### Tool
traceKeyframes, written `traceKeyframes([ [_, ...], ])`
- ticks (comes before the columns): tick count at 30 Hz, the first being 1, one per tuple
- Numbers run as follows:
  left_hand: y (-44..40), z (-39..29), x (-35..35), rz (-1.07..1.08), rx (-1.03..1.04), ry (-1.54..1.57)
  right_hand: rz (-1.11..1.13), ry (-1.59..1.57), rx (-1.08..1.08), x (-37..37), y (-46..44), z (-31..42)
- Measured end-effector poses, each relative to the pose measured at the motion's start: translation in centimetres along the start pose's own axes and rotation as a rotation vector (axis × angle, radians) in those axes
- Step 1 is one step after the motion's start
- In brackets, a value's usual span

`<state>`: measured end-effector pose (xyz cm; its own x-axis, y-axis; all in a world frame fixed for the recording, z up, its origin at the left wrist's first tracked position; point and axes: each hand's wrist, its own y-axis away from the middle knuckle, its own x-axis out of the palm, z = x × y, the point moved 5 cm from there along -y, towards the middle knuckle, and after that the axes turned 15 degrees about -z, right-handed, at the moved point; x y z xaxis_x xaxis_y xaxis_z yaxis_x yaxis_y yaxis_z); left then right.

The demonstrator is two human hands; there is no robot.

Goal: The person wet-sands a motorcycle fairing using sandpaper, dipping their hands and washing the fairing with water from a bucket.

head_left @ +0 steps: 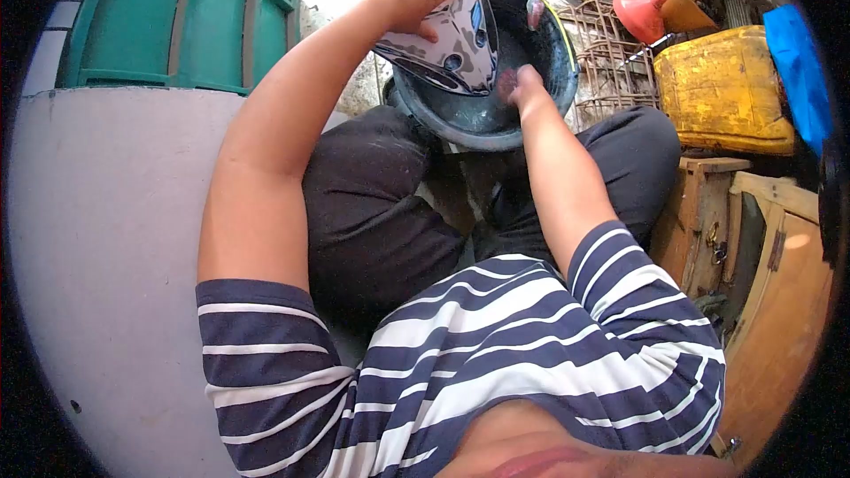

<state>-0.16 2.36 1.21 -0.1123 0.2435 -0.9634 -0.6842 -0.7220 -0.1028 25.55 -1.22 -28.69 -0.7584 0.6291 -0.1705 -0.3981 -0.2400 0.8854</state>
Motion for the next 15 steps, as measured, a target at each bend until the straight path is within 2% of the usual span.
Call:
traceKeyframes([
  [3,-0.2,-0.5,0.1,-0.021,0.082,-0.018,0.277,-0.088,0.002,0.0,2.0,1.9],
  [5,-0.1,-0.8,0.5,-0.046,0.128,-0.021,0.339,-0.142,-0.06,-0.6,12.5,4.5],
  [11,-0.2,-0.7,0.0,-0.031,0.19,0.007,0.594,0.057,-0.498,3.6,25.8,11.8],
  [13,-0.5,-1.0,0.0,0.019,0.19,0.009,0.774,0.057,-0.534,4.6,28.5,13.0],
  [15,-0.6,-0.9,-0.1,0.03,0.192,-0.012,0.842,-0.072,-0.559,5.2,29.1,14.2],
])
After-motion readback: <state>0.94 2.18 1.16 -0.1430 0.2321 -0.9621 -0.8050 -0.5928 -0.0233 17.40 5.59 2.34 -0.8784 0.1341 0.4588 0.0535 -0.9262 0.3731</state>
